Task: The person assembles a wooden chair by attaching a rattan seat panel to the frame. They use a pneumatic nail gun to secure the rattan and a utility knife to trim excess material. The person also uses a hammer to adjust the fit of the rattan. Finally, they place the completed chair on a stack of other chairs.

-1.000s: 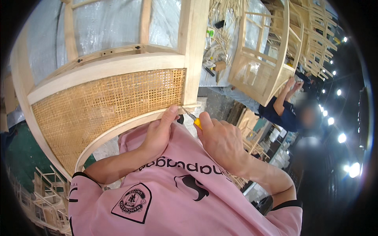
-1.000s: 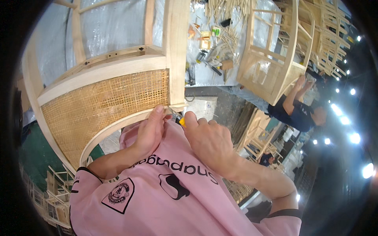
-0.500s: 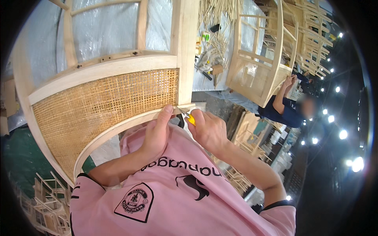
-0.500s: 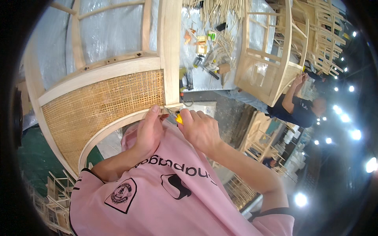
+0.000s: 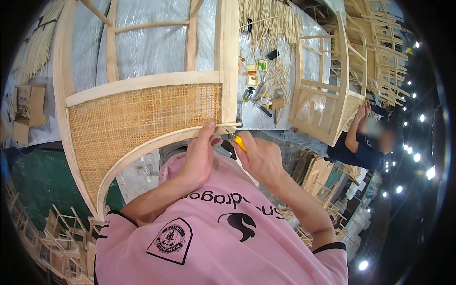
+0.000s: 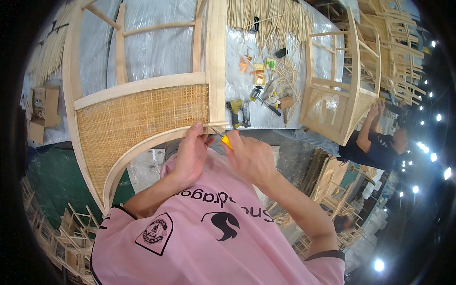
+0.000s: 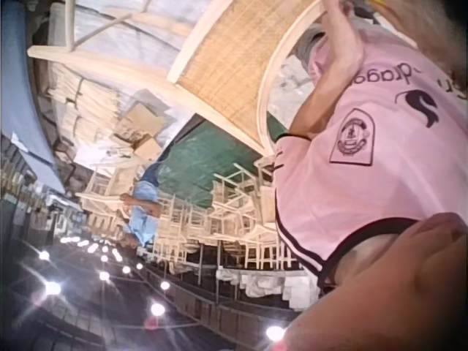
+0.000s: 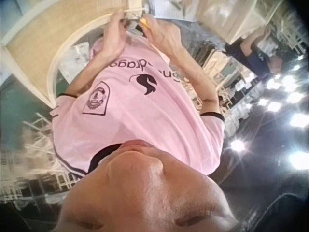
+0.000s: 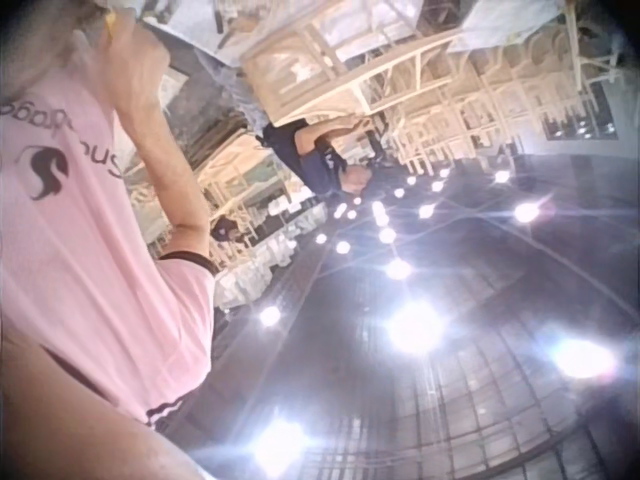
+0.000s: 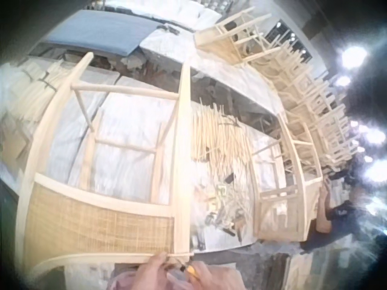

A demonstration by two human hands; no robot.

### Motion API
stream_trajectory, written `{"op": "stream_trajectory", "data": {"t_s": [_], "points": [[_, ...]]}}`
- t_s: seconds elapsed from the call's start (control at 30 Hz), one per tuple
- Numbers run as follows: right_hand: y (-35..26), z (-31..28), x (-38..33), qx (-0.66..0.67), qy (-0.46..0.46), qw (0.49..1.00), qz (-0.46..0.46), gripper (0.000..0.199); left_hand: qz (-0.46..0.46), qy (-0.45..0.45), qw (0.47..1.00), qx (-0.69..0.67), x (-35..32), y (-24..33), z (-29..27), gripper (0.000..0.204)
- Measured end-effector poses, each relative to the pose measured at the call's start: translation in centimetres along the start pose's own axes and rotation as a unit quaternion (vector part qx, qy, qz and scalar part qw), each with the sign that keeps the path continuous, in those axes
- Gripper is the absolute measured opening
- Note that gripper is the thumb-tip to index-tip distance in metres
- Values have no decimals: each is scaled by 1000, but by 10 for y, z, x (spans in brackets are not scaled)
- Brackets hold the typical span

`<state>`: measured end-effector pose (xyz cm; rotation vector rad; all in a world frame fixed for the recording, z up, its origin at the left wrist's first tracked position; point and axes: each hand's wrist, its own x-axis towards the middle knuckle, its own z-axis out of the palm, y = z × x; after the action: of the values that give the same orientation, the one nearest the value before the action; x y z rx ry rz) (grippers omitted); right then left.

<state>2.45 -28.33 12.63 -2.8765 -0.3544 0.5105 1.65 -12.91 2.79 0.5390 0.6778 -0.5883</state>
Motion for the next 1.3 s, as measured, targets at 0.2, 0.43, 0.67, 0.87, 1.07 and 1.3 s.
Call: {"op": "stream_trajectory", "data": {"t_s": [0.2,0.43,0.67,0.87,1.07,1.3], "points": [[-5,-8,3,-28,-41,998,32,22,-16,20,1000,8,-1,1,6,34],[-28,-43,16,-82,-172,979,74,23,-76,49,996,27,-2,6,1,32],[-30,-54,36,-83,-258,959,85,21,-127,34,991,15,-10,12,-1,42],[-27,-50,43,-78,-277,956,60,21,-173,-15,981,85,-12,27,-6,40],[-19,-33,30,-49,-227,971,57,25,-152,-8,980,130,-11,28,-3,40],[13,35,4,19,19,1000,6,28,-41,47,998,-15,-3,-4,5,31]]}}
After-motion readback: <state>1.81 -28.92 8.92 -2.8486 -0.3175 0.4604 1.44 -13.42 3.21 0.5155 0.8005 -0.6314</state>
